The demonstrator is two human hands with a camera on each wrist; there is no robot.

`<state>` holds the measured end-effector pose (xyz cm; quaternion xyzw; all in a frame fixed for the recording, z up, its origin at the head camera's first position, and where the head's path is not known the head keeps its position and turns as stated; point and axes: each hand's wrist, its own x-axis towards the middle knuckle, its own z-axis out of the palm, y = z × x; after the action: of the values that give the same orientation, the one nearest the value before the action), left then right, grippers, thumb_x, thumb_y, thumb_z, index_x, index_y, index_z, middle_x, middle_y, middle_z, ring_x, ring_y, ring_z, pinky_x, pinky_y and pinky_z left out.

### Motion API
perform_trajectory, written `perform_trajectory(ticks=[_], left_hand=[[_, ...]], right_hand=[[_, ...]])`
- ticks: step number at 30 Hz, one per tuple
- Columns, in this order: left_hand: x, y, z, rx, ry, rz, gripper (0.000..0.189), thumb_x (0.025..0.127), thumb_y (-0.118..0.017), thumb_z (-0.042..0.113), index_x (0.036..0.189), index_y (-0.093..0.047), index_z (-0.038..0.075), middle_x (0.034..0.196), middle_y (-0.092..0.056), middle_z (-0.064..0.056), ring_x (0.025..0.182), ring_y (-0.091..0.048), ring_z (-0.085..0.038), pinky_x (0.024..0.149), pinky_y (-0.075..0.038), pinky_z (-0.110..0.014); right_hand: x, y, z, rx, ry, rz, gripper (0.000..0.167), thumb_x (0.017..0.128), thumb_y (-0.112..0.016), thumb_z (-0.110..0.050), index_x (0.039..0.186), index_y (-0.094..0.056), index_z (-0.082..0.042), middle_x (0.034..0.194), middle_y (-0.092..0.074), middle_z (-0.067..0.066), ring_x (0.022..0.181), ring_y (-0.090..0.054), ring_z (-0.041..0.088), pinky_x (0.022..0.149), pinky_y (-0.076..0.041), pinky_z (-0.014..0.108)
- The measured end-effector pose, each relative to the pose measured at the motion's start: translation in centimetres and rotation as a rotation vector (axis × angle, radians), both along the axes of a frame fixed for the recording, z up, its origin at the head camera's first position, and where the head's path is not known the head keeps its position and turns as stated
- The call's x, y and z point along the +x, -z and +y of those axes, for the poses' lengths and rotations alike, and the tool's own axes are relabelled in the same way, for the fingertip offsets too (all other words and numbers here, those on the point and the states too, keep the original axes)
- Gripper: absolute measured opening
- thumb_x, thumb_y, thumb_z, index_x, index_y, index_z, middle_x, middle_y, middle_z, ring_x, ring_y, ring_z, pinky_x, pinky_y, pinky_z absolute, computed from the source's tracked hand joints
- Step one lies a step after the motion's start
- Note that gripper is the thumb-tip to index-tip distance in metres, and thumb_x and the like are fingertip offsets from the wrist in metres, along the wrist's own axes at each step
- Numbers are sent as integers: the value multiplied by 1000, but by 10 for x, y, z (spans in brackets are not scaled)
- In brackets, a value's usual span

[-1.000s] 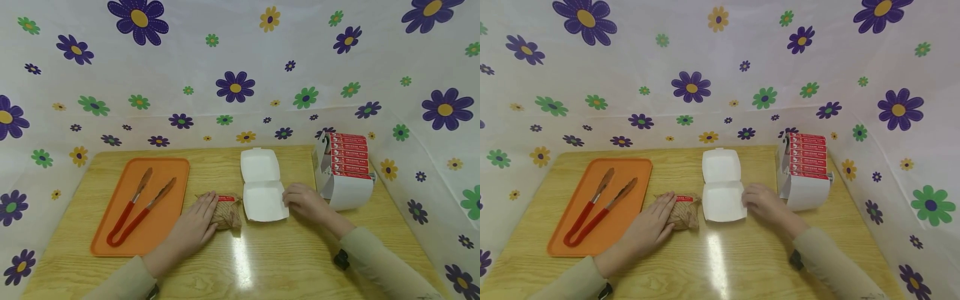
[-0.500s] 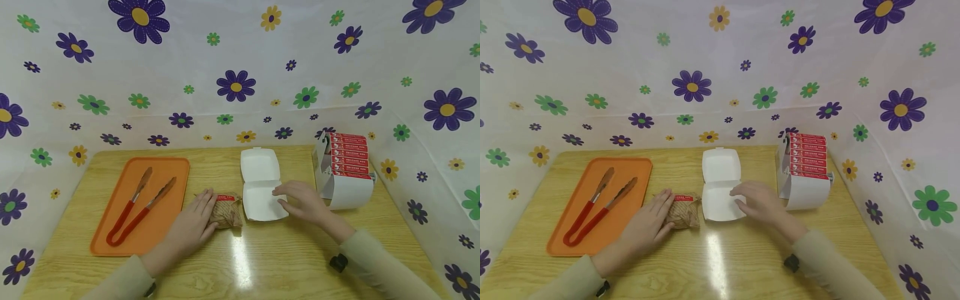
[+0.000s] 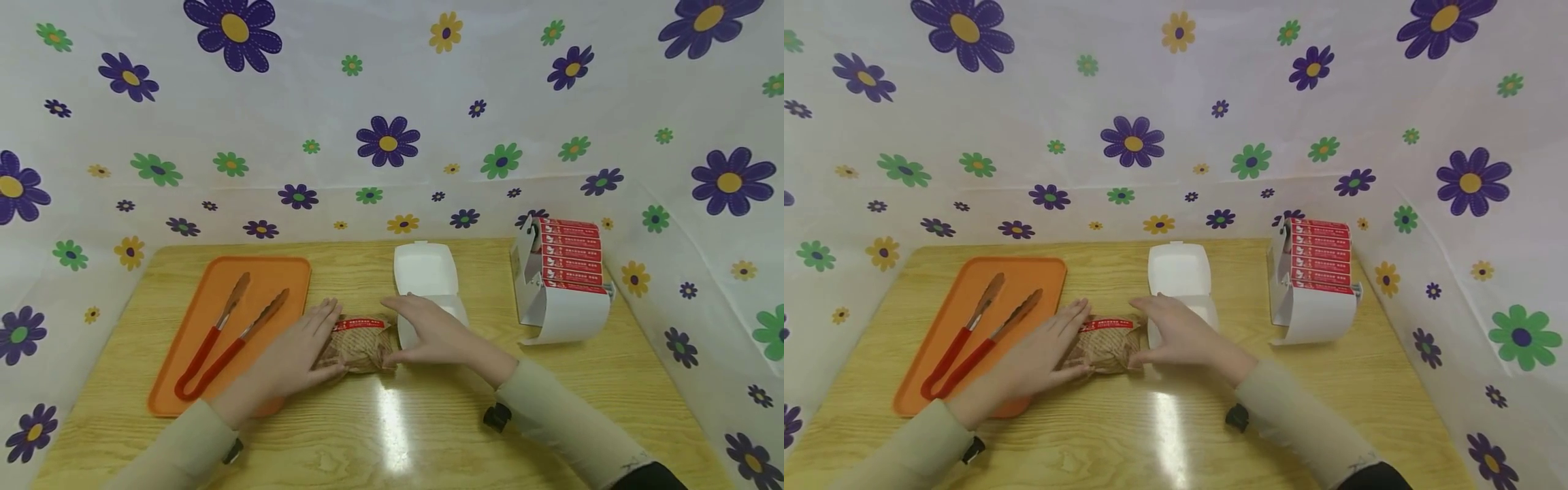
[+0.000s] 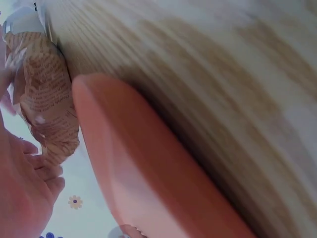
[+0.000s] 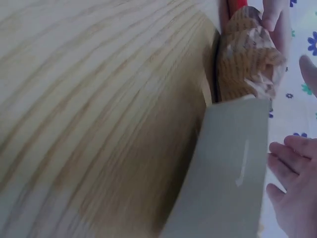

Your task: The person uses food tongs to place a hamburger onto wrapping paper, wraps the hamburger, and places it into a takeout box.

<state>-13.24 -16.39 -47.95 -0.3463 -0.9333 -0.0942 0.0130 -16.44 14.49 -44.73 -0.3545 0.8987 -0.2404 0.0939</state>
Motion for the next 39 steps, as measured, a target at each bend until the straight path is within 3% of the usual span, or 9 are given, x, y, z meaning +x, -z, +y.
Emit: perform_trajectory(ticks=[6, 14, 21, 26, 30, 35, 39], left_hand=[[-1, 1, -3, 18, -34, -97, 108, 97, -61, 70, 167, -22, -4, 172, -29, -25, 158, -36, -43, 128, -38, -56], [1, 8, -4, -18, 2, -93, 102, 101, -61, 63, 165, -25, -8, 168, -36, -28, 155, -41, -44, 126, -40, -55], [2, 13, -6, 22, -4, -128, 99, 100, -68, 55, 164, -26, -8, 166, -40, -28, 151, -46, -44, 123, -44, -56], [0, 18, -5, 140, -60, -216, 100, 94, -79, 50, 164, -31, -4, 160, -49, -27, 145, -54, -43, 119, -48, -58], [-2, 17, -3, 211, -93, -266, 101, 89, -86, 44, 162, -36, -4, 154, -56, -27, 140, -58, -44, 116, -50, -59], [-2, 14, 0, 245, -103, -252, 96, 87, -89, 38, 158, -43, -5, 147, -62, -26, 135, -62, -43, 113, -53, -58], [-1, 15, -1, 276, -118, -211, 93, 83, -91, 37, 155, -50, -4, 142, -67, -24, 130, -66, -41, 110, -55, -57]], right_hand=[[-5, 11, -14, 88, -36, -17, 112, 81, -87, -59, 162, -39, 0, 167, -45, 16, 156, -42, 34, 136, -18, 53], [-7, 19, -23, 199, -60, 45, 112, 79, -84, -68, 159, -44, -2, 162, -52, 14, 152, -48, 30, 137, -11, 54], [-6, 18, -26, 221, -84, 33, 116, 73, -88, -70, 158, -47, -2, 159, -56, 12, 150, -50, 28, 137, -16, 51], [-6, 18, -27, 228, -95, 17, 120, 71, -91, -68, 158, -45, 0, 158, -56, 13, 150, -50, 29, 137, -19, 49], [-4, 22, -30, 208, -94, 63, 113, 73, -91, -63, 154, -49, 3, 152, -61, 14, 145, -55, 29, 136, -23, 49], [0, 27, -36, 175, -56, 163, 100, 75, -92, -58, 146, -58, 2, 141, -69, 12, 136, -62, 28, 133, -30, 49], [3, 25, -39, 154, -27, 179, 97, 73, -93, -56, 144, -60, 1, 138, -70, 11, 133, -63, 27, 132, -33, 49]])
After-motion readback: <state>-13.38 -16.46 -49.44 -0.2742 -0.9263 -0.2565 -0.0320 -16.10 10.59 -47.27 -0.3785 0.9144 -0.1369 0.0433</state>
